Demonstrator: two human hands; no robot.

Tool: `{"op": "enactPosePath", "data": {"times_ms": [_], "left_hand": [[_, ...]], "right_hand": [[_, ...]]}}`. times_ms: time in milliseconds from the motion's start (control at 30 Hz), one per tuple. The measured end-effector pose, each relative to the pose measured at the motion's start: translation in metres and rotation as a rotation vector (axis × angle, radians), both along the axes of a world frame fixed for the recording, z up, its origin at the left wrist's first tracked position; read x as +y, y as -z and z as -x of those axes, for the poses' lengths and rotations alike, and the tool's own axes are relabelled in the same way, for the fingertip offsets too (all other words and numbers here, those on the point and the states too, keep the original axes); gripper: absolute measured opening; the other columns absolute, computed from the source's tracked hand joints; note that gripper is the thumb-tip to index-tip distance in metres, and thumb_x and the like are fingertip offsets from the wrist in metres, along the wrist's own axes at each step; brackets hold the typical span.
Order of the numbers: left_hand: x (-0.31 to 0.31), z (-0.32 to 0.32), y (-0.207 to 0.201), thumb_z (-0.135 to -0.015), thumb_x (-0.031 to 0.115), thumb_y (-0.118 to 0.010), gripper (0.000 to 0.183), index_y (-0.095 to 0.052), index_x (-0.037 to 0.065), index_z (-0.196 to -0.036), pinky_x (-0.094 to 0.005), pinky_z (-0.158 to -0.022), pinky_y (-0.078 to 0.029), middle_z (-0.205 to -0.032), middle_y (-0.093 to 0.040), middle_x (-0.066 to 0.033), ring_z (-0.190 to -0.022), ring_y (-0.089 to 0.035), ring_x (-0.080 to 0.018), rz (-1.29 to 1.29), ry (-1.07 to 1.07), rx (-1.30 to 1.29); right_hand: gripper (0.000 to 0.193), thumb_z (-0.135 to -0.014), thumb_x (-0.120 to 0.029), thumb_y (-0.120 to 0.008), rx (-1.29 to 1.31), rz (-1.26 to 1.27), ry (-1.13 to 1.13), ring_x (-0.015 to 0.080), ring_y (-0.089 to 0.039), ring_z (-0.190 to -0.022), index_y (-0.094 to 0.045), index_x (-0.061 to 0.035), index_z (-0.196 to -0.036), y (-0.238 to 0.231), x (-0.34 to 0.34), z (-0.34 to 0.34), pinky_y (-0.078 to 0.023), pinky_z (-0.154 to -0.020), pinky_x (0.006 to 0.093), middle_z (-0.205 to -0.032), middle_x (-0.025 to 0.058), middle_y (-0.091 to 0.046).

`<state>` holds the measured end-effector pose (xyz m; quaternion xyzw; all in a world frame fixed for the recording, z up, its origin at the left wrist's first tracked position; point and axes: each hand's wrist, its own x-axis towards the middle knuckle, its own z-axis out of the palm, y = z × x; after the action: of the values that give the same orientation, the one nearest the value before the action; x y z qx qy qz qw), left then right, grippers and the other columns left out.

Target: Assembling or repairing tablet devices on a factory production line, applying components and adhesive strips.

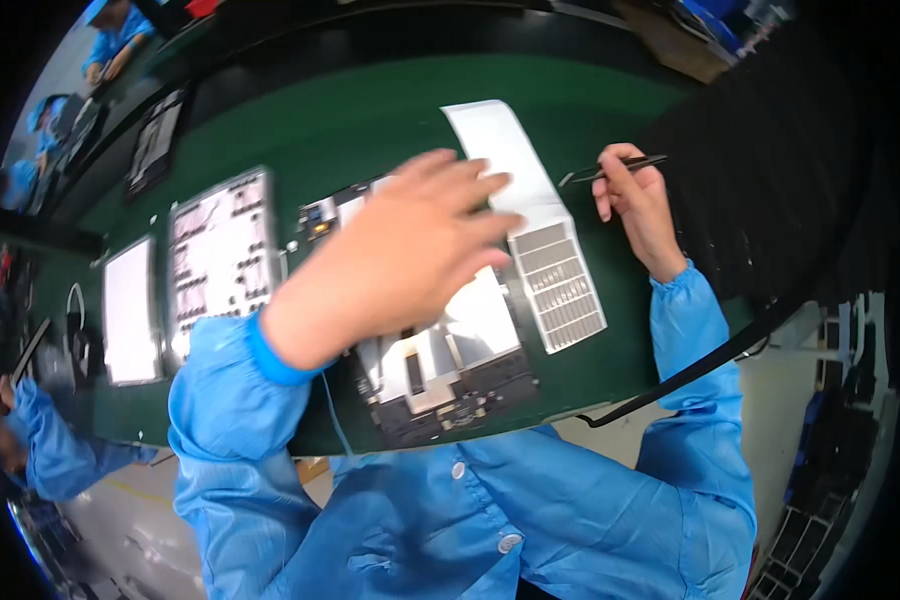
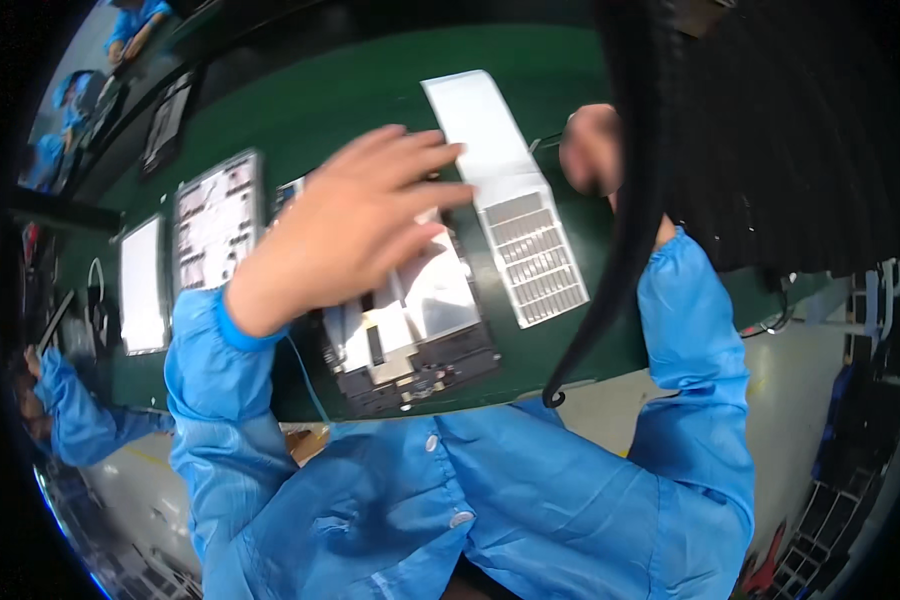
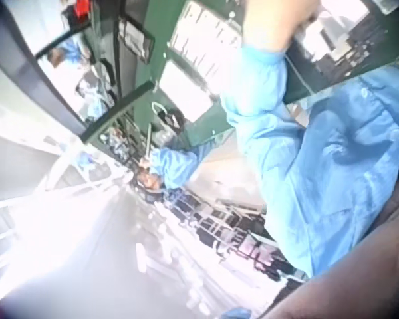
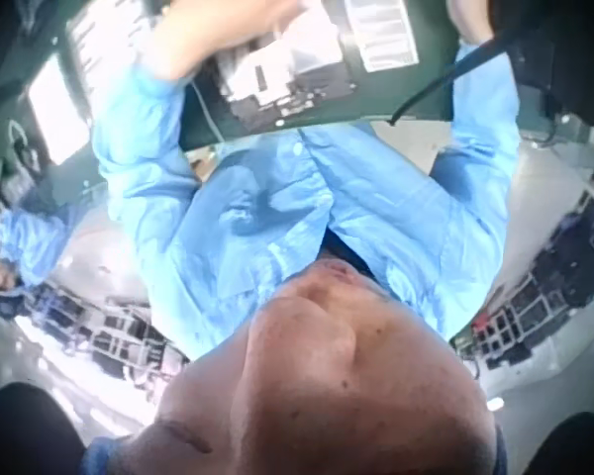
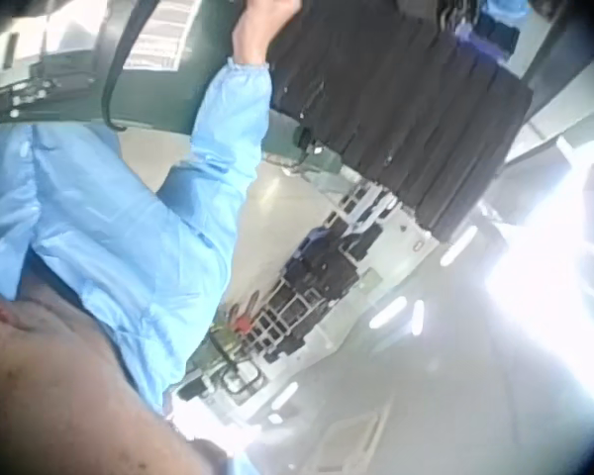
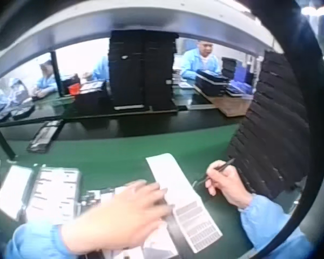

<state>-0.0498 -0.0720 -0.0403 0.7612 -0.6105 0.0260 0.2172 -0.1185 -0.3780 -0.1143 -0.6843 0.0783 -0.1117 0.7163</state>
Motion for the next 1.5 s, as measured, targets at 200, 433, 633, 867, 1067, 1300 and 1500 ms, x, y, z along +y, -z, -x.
{"op": "enactPosePath", "data": {"times_ms": [200, 433, 633, 867, 1067, 1300, 1500], "left_hand": [[0.109, -0.012, 0.022, -0.082, 0.010, -0.077, 0.039, -0.065, 0.005, -0.118, -0.0441, -0.106, -0.044, -0.128, -0.062, -0.0144, -0.128, -0.054, -0.0372, 0.258, -0.476, 0.138], [0.113, -0.008, 0.048, -0.081, 0.015, -0.080, 0.038, -0.065, 0.006, -0.115, -0.0408, -0.093, -0.052, -0.126, -0.061, -0.0117, -0.114, -0.062, -0.0346, 0.360, -0.528, 0.247], [0.119, -0.013, 0.054, -0.083, 0.015, -0.077, 0.028, -0.069, 0.005, -0.108, -0.0392, -0.084, -0.054, -0.120, -0.064, -0.0095, -0.103, -0.065, -0.0331, 0.367, -0.453, 0.146], [0.113, -0.010, 0.045, -0.089, 0.016, -0.069, 0.028, -0.072, 0.010, -0.116, -0.0435, -0.100, -0.047, -0.122, -0.065, -0.0077, -0.119, -0.059, -0.0299, 0.163, -0.340, -0.139], [0.112, -0.013, 0.041, -0.092, 0.014, -0.061, 0.027, -0.072, 0.007, -0.117, -0.0475, -0.114, -0.037, -0.124, -0.067, -0.0068, -0.130, -0.054, -0.0295, 0.031, -0.301, -0.205], [0.006, 0.008, 0.007, -0.098, 0.033, -0.053, 0.038, -0.070, 0.014, -0.126, -0.0529, -0.116, -0.033, -0.142, -0.055, -0.0197, -0.137, -0.045, -0.0420, -0.074, 0.026, 0.008], [-0.051, 0.008, 0.035, -0.101, 0.040, -0.050, 0.042, -0.065, 0.019, -0.135, -0.0549, -0.120, -0.026, -0.143, -0.052, -0.0250, -0.133, -0.049, -0.0419, -0.361, 0.099, -0.083]], "right_hand": [[0.038, -0.103, -0.032, -0.060, 0.063, 0.084, -0.394, 0.0105, -0.066, -0.068, -0.063, 0.0012, -0.120, -0.047, 0.096, -0.049, -0.054, -0.063, 0.0223, -0.092, 0.0101, -0.072], [0.026, -0.100, -0.024, -0.066, -0.014, 0.259, -0.521, 0.0100, -0.067, -0.067, -0.067, 0.0006, -0.108, -0.029, 0.169, -0.090, -0.053, -0.058, 0.0197, -0.082, 0.0076, -0.070], [0.028, -0.101, -0.027, -0.063, -0.015, 0.309, -0.515, 0.0105, -0.069, -0.069, -0.067, 0.0009, -0.106, -0.028, 0.173, -0.091, -0.054, -0.059, 0.0193, -0.080, 0.0071, -0.071], [0.022, -0.099, -0.019, -0.066, -0.117, 0.344, -0.480, 0.0105, -0.068, -0.070, -0.067, 0.0017, -0.107, -0.028, 0.173, -0.081, -0.054, -0.060, 0.0209, -0.081, 0.0074, -0.070], [0.020, -0.100, -0.016, -0.065, -0.396, 0.390, -0.297, 0.0096, -0.065, -0.070, -0.068, 0.0015, -0.108, -0.049, 0.106, -0.071, -0.052, -0.064, 0.0233, -0.083, 0.0081, -0.070], [0.025, -0.103, -0.021, -0.057, -0.001, 0.222, -0.206, 0.0094, -0.065, -0.068, -0.065, 0.0015, -0.111, 0.021, -0.024, 0.015, -0.052, -0.059, 0.0231, -0.084, 0.0079, -0.068], [0.022, -0.101, -0.018, -0.064, 0.053, 0.178, -0.238, 0.0074, -0.063, -0.066, -0.067, 0.0019, -0.110, 0.017, -0.013, 0.020, -0.052, -0.059, 0.0212, -0.084, 0.0083, -0.069]]}}
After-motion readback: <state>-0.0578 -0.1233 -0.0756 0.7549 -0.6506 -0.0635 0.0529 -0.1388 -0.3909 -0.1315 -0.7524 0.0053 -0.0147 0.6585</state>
